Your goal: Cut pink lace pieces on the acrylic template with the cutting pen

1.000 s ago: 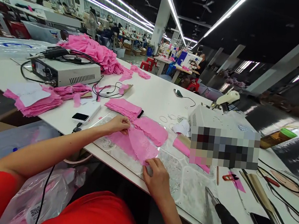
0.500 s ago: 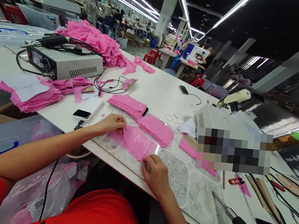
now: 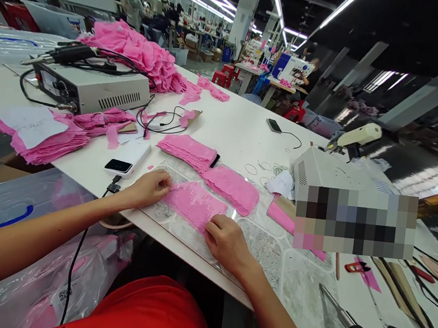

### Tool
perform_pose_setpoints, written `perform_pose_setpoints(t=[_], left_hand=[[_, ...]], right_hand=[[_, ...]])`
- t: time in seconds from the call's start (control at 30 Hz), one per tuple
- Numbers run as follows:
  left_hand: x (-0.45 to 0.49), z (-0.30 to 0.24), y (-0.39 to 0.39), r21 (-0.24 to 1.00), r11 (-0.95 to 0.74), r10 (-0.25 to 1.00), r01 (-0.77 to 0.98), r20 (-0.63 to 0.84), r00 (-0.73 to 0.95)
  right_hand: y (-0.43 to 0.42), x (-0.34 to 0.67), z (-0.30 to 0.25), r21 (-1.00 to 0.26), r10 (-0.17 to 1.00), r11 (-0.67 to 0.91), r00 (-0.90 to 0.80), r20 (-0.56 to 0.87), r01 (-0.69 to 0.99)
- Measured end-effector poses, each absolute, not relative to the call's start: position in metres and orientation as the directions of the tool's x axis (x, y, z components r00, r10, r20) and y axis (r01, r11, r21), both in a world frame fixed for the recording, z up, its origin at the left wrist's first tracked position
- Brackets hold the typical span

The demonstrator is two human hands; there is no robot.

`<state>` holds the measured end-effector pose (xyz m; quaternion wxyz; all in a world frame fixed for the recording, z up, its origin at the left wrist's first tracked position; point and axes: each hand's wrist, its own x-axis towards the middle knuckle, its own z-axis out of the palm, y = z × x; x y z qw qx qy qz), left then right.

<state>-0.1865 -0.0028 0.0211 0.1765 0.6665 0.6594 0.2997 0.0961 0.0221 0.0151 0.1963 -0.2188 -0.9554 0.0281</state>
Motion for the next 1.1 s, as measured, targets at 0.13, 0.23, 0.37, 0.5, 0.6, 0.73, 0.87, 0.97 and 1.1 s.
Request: perform_pose_setpoints(t=[0.13, 0.23, 0.37, 0.5, 0.6, 0.73, 0.87, 0.97, 1.1], left_hand=[[-0.186, 0.016, -0.005, 0.574, -0.113, 0.982, 0.811, 0.188, 0.004], [-0.186, 0.015, -0.007, 0.552, -0.126, 0.980, 0.824, 0.198, 0.018], [-0.187, 0.015, -0.013, 0.533, -0.137, 0.977, 0.835, 0.213, 0.024], [-0.188, 0.013, -0.022, 0.518, -0.137, 0.975, 0.844, 0.223, 0.021], [-0.192, 0.013, -0.029, 0.508, -0.156, 0.971, 0.847, 0.238, 0.036], [-0.206, 0.013, -0.037, 0.489, -0.290, 0.945, 0.822, 0.282, 0.165], [-0.222, 0.006, -0.035, 0.426, -0.468, 0.881, 0.774, 0.295, 0.370], [-0.224, 0.005, -0.029, 0.405, -0.482, 0.873, 0.777, 0.292, 0.390], [-0.225, 0.022, -0.012, 0.418, -0.496, 0.867, 0.761, 0.274, 0.415]], right_hand=[[0.018, 0.103, 0.020, -0.124, 0.437, 0.899, -0.844, 0.310, 0.420], [0.016, 0.108, 0.022, -0.154, 0.439, 0.898, -0.838, 0.325, 0.411], [0.016, 0.110, 0.018, -0.172, 0.441, 0.898, -0.830, 0.341, 0.406], [0.015, 0.112, 0.015, -0.185, 0.440, 0.898, -0.826, 0.352, 0.399], [0.013, 0.114, 0.016, -0.201, 0.453, 0.891, -0.818, 0.356, 0.406], [0.013, 0.115, 0.014, -0.242, 0.494, 0.867, -0.813, 0.309, 0.435], [0.015, 0.113, 0.010, -0.320, 0.517, 0.846, -0.805, 0.292, 0.427], [0.021, 0.112, 0.021, -0.452, 0.590, 0.766, -0.779, 0.214, 0.456], [0.044, 0.109, 0.052, -0.612, 0.713, 0.591, -0.695, 0.093, 0.525]])
